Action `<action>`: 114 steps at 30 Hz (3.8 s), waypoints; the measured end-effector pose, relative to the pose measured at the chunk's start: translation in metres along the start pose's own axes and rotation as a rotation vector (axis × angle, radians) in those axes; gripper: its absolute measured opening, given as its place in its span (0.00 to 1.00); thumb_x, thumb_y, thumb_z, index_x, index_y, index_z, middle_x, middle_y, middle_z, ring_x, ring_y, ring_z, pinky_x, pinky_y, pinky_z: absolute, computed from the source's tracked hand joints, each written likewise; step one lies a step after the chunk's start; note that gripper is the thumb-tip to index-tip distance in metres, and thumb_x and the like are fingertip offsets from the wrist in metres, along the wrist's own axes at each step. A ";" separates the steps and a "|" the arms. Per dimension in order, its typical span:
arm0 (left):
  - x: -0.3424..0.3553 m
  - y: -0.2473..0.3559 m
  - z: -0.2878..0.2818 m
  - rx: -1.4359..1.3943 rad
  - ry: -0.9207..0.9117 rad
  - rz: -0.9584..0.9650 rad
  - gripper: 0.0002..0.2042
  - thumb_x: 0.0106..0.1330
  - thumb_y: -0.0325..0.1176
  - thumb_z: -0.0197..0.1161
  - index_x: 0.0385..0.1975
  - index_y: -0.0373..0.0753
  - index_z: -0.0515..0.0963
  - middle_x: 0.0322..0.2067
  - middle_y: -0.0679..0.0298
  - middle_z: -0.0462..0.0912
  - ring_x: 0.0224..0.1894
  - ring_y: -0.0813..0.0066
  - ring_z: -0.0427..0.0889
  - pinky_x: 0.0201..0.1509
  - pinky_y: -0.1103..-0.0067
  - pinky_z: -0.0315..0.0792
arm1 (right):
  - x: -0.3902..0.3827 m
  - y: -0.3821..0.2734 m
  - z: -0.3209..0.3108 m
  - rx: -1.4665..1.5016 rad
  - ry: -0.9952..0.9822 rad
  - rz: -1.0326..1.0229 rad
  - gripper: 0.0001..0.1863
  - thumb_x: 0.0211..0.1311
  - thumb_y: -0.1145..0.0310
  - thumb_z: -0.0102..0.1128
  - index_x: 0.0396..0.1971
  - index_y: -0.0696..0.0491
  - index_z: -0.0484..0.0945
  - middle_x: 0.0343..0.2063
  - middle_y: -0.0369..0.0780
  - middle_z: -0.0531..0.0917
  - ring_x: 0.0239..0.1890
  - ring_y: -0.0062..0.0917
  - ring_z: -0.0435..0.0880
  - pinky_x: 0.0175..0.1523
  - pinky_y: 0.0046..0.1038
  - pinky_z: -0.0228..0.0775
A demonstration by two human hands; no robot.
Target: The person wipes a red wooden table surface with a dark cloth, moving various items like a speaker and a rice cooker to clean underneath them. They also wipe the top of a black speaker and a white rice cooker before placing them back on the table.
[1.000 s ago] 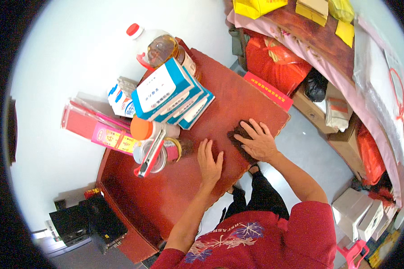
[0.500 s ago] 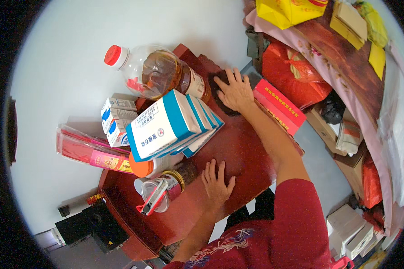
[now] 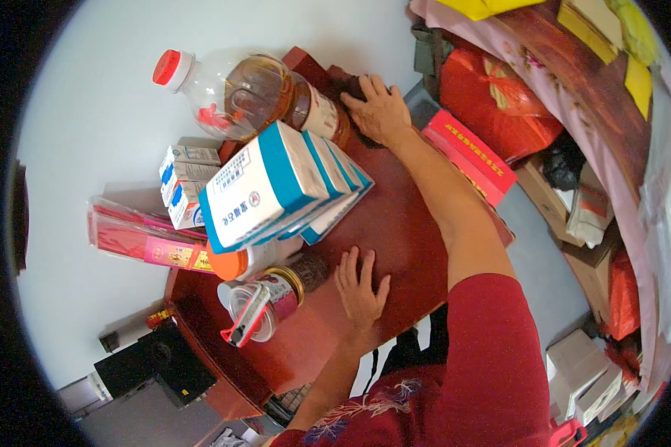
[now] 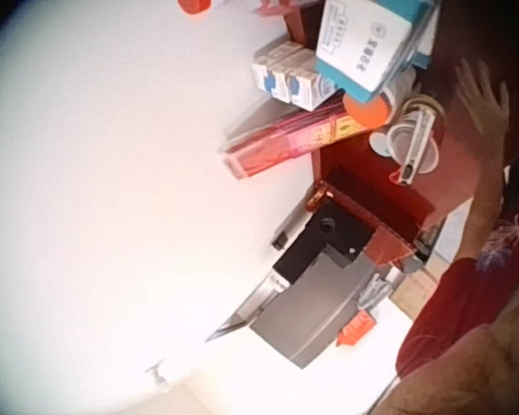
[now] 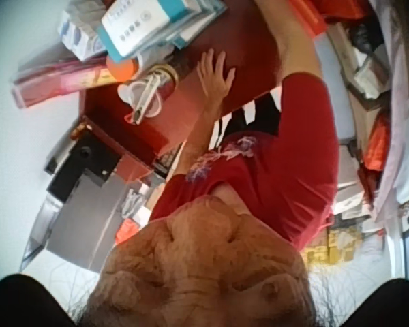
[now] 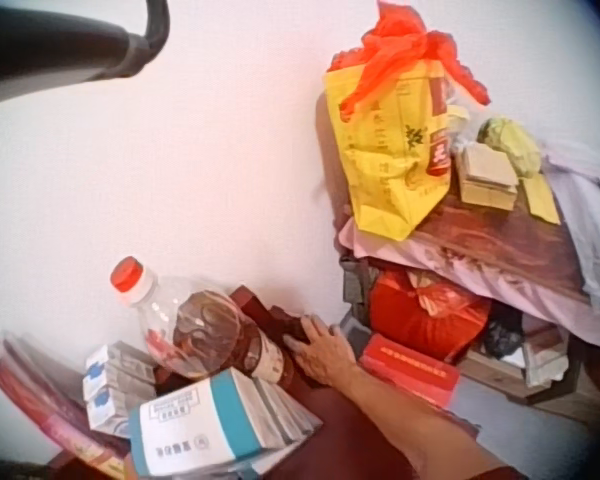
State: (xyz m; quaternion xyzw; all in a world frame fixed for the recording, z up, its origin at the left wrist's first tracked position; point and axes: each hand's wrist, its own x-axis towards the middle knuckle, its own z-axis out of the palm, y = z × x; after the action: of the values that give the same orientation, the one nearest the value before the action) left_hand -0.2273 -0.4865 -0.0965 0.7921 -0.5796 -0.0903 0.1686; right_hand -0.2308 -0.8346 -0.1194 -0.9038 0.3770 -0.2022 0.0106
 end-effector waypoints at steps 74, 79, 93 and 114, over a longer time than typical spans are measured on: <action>-0.139 0.012 0.009 0.275 -0.097 0.253 0.31 0.65 0.43 0.59 0.66 0.38 0.59 0.67 0.43 0.50 0.68 0.42 0.48 0.69 0.53 0.45 | -0.337 0.001 0.037 1.931 1.057 1.337 0.31 0.70 0.47 0.40 0.64 0.52 0.63 0.60 0.41 0.66 0.61 0.32 0.64 0.64 0.34 0.56; -0.137 0.010 0.012 0.296 -0.061 0.283 0.31 0.65 0.45 0.58 0.65 0.37 0.60 0.67 0.44 0.51 0.68 0.42 0.49 0.68 0.52 0.46 | -0.343 -0.002 0.052 2.043 1.034 1.420 0.33 0.69 0.44 0.36 0.66 0.51 0.58 0.63 0.42 0.61 0.64 0.36 0.60 0.66 0.37 0.53; -0.161 -0.015 -0.013 0.032 -0.094 0.248 0.32 0.68 0.49 0.51 0.68 0.40 0.55 0.68 0.45 0.48 0.69 0.44 0.47 0.69 0.52 0.43 | -0.413 -0.295 0.045 2.345 0.396 1.838 0.37 0.69 0.37 0.28 0.69 0.44 0.47 0.68 0.41 0.53 0.67 0.39 0.57 0.68 0.43 0.54; -0.191 -0.076 -0.030 0.297 -0.065 0.226 0.33 0.62 0.48 0.56 0.65 0.38 0.61 0.65 0.47 0.54 0.66 0.48 0.53 0.67 0.55 0.48 | -0.337 -0.069 -0.057 2.247 0.989 1.175 0.40 0.66 0.39 0.47 0.71 0.43 0.50 0.67 0.37 0.59 0.68 0.30 0.58 0.69 0.36 0.51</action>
State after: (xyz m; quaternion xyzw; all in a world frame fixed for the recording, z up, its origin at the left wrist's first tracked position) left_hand -0.2093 -0.2799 -0.1067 0.7349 -0.6769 -0.0100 0.0402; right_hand -0.4189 -0.5469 -0.1757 0.0513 0.3008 -0.6634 0.6833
